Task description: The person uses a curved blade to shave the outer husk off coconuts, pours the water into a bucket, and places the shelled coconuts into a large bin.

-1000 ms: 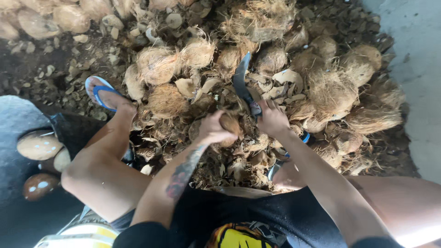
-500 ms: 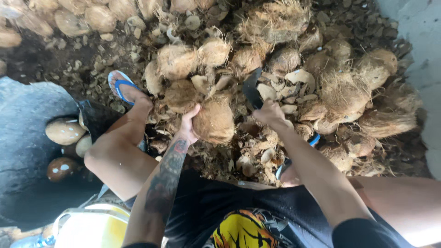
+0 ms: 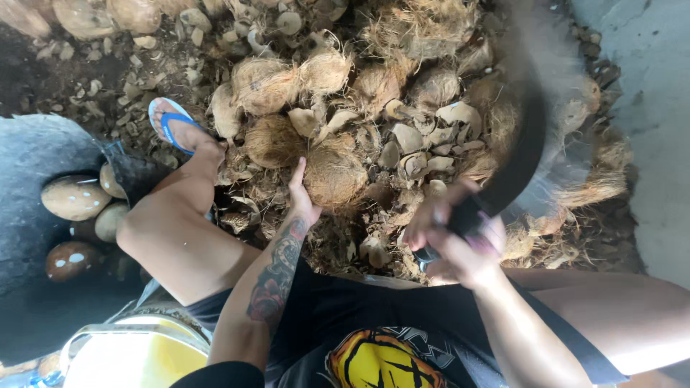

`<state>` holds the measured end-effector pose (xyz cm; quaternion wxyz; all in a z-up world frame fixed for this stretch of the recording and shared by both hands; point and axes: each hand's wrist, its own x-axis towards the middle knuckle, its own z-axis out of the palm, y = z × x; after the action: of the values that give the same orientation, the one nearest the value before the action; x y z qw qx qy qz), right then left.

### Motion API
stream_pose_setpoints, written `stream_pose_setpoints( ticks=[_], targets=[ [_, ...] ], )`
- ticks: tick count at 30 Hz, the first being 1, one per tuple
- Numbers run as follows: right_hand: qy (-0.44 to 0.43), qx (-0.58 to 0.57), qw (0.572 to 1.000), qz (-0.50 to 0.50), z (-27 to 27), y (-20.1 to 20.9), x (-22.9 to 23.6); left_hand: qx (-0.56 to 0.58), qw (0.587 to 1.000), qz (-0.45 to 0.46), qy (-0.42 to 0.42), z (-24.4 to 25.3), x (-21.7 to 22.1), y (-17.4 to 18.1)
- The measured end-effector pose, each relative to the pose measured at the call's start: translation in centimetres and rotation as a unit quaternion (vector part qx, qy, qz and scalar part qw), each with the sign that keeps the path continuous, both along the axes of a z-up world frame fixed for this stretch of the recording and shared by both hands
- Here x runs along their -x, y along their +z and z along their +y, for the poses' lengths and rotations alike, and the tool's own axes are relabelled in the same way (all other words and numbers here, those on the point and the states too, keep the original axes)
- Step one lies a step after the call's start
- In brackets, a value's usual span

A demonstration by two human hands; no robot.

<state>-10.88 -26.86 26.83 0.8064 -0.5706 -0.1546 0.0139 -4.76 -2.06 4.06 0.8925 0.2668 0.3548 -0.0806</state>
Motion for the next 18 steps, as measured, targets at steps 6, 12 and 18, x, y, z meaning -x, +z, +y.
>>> stream_pose_setpoints(
  ticks=[6,12,18],
  targets=[
    [0.064,0.202,0.975,0.064,2.0,-6.9,1.5,-0.099,0.994,-0.024,0.044,1.0,-2.1,-5.4],
    [0.115,0.35,0.841,0.397,3.5,-9.1,3.1,-0.135,0.989,-0.023,0.051,1.4,-1.4,-5.6],
    [0.125,0.104,0.978,-0.132,1.2,-2.0,2.1,-0.185,0.981,0.034,0.034,0.2,-1.6,-1.3]
  ],
)
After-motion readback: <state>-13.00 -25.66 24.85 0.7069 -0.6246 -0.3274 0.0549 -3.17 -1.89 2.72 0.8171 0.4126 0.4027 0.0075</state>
